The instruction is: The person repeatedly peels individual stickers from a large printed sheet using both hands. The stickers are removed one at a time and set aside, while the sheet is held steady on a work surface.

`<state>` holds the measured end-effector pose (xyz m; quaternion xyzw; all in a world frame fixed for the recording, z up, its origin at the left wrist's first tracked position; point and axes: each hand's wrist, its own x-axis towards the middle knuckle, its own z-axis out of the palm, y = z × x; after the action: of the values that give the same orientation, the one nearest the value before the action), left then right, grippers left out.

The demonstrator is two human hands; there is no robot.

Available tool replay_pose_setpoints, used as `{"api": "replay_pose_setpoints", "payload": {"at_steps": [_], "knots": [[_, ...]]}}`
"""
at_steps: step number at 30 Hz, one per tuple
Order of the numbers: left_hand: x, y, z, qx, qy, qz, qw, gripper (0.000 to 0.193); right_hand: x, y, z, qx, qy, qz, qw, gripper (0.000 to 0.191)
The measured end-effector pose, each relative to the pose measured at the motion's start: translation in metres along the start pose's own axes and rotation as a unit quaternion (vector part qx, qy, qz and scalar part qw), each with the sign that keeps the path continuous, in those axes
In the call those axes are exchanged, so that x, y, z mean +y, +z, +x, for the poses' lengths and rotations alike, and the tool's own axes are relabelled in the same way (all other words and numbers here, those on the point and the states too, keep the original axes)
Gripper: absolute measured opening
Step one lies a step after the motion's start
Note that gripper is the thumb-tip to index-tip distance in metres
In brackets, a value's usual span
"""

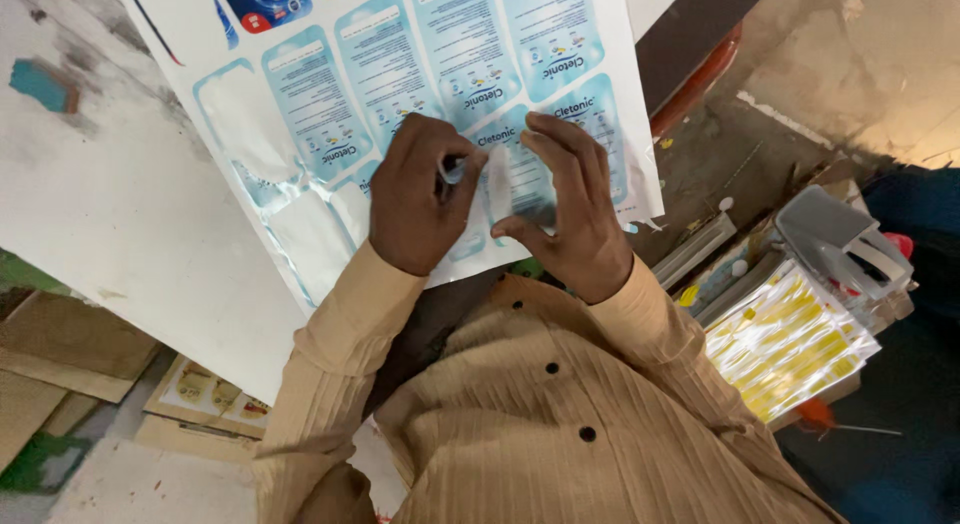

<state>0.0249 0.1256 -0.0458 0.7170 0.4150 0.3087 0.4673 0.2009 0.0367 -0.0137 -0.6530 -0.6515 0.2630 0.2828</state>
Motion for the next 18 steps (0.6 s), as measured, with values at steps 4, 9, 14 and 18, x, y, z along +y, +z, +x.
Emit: {"api": "replay_pose_setpoints", "payload": {"at_steps": [4,9,14,18], "knots": [[-0.001,-0.004,0.0,-0.005,-0.005,-0.04,0.999,0.015,0.002,-0.001,-0.001,-0.013,0.013,-0.025,1.0,0.075],[0.004,-0.007,-0.008,-0.035,-0.063,-0.088,0.994,0.014,-0.002,0.004,0.0,-0.008,-0.009,-0.086,0.996,0.067],[0.01,-0.012,-0.02,-0.039,-0.073,-0.124,0.989,0.014,-0.006,0.008,0.0,-0.024,0.025,-0.103,0.994,0.062],[0.01,-0.019,-0.028,-0.052,-0.079,-0.161,0.982,0.014,-0.007,0.011,0.003,-0.007,-0.003,-0.097,0.995,0.061]]}}
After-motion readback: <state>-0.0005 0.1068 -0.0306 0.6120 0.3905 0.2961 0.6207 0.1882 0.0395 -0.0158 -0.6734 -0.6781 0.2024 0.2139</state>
